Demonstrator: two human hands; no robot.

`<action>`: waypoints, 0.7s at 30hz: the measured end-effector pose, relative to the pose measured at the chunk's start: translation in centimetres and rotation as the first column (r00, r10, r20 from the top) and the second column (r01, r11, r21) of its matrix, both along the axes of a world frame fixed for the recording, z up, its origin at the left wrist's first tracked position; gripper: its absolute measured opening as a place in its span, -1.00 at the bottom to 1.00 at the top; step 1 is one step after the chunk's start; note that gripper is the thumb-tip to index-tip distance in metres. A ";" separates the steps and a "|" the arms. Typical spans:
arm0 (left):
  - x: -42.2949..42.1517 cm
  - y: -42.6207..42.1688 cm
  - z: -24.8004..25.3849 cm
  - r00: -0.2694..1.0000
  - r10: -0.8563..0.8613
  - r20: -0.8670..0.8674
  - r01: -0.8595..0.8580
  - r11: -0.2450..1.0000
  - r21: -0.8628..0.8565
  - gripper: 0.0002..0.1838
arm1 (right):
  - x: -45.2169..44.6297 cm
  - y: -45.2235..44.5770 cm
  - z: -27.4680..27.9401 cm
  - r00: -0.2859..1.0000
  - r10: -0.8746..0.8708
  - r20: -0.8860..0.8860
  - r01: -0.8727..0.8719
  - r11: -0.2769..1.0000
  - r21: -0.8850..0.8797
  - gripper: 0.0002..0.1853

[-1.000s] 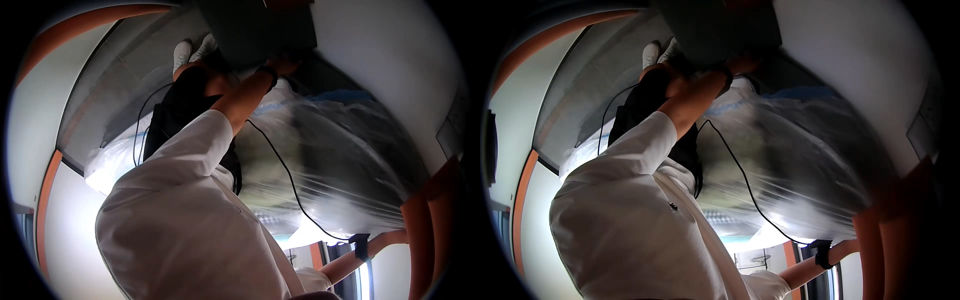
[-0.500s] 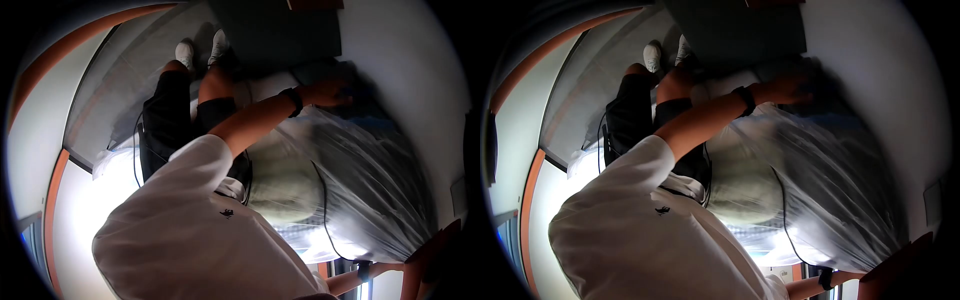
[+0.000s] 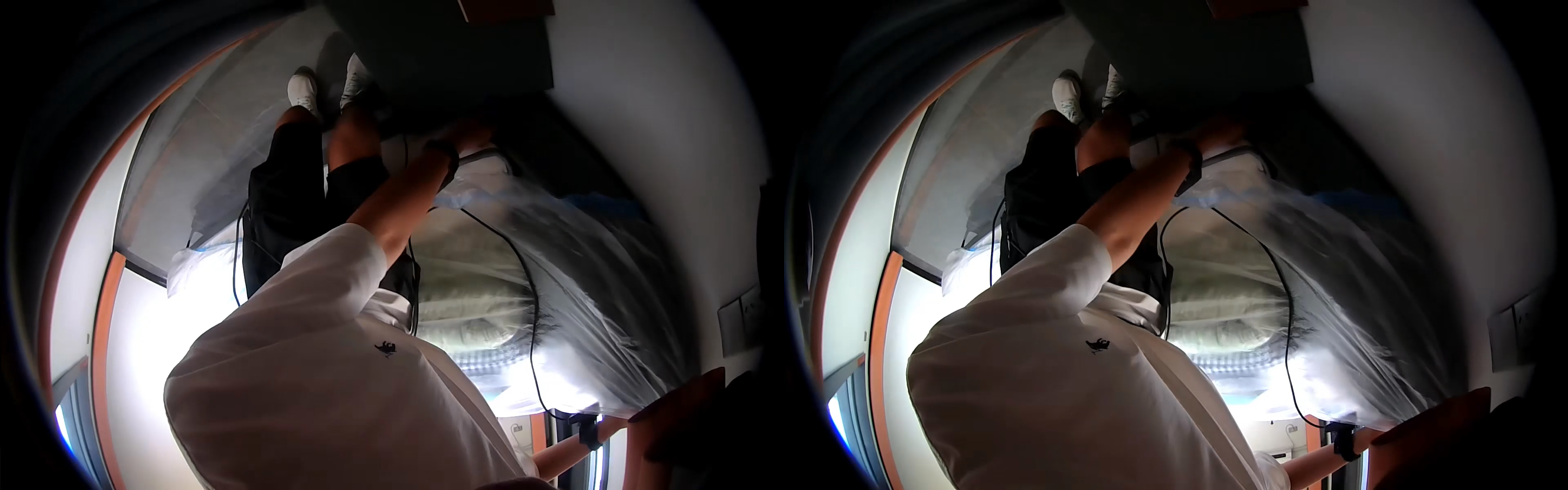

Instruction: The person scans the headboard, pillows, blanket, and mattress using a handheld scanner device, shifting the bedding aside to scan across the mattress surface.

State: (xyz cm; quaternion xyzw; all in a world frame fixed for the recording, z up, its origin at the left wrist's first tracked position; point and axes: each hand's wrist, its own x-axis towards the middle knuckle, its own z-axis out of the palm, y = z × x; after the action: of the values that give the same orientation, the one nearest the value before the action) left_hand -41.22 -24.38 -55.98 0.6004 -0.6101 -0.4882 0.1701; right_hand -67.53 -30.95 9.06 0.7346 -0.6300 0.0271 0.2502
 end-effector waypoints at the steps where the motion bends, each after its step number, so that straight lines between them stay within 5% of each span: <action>1: 1.3 -0.2 0.7 0.940 0.264 -0.218 -0.203 0.943 0.264 -0.61 | 0.1 0.0 0.0 1.000 -0.009 0.001 0.009 1.000 0.002 -0.48; 2: 2.7 -1.0 1.8 0.767 0.546 -0.336 -0.313 0.776 0.547 -0.59 | 0.2 0.0 0.0 1.000 -0.019 -0.008 0.019 1.000 0.009 -0.48; 3: 4.0 -2.3 3.1 0.763 0.556 -0.330 -0.318 0.767 0.557 -0.59 | 0.3 -0.3 -0.2 1.000 -0.021 -0.010 0.021 1.000 0.017 -0.48; 5: 6.2 -4.9 5.1 0.920 0.235 -0.313 -0.160 0.955 0.248 -0.52 | 0.5 -0.9 -0.6 1.000 -0.009 -0.006 0.009 1.000 0.026 -0.48; 8: 5.4 -6.3 5.5 0.844 0.415 -0.340 -0.395 0.909 0.131 -0.42 | 0.5 -0.8 -0.4 0.999 -0.039 -0.007 0.040 0.999 0.031 -0.49; 11: 11.5 -4.3 3.2 0.689 0.442 -0.574 -0.233 0.886 0.401 -0.36 | 1.0 -0.9 0.3 0.998 -0.060 -0.018 0.061 0.997 0.056 -0.49; 14: 20.0 -1.1 0.1 0.830 0.468 -0.305 -0.483 0.875 0.027 -0.46 | 1.3 -0.5 0.7 0.998 -0.055 -0.012 0.056 0.997 0.049 -0.49; 16: 24.9 1.1 -5.5 0.945 0.327 0.016 -0.319 0.932 -0.172 -0.42 | 1.6 -0.3 0.2 0.998 -0.069 -0.005 0.069 0.997 0.042 -0.49; 18: 28.7 0.1 2.0 0.589 0.767 -0.253 -0.615 0.629 0.475 -0.52 | 2.1 -0.1 0.3 0.997 -0.081 -0.012 0.081 0.996 0.046 -0.49; 19: 29.8 0.5 2.5 0.597 0.764 -0.245 -0.610 0.631 0.480 -0.52 | 2.2 -0.1 0.2 0.997 -0.081 -0.012 0.081 0.995 0.049 -0.49; 21: 32.2 1.2 2.8 0.454 0.878 -0.151 -0.623 0.434 0.651 -0.60 | 2.6 0.0 -0.1 0.996 -0.084 -0.005 0.084 0.995 0.048 -0.49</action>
State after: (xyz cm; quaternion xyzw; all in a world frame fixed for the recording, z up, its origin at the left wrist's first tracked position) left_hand -9.05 -23.20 -53.15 0.6954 -0.0477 -0.6232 0.3546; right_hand -64.88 -30.95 8.93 0.7133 -0.6604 0.0003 0.2344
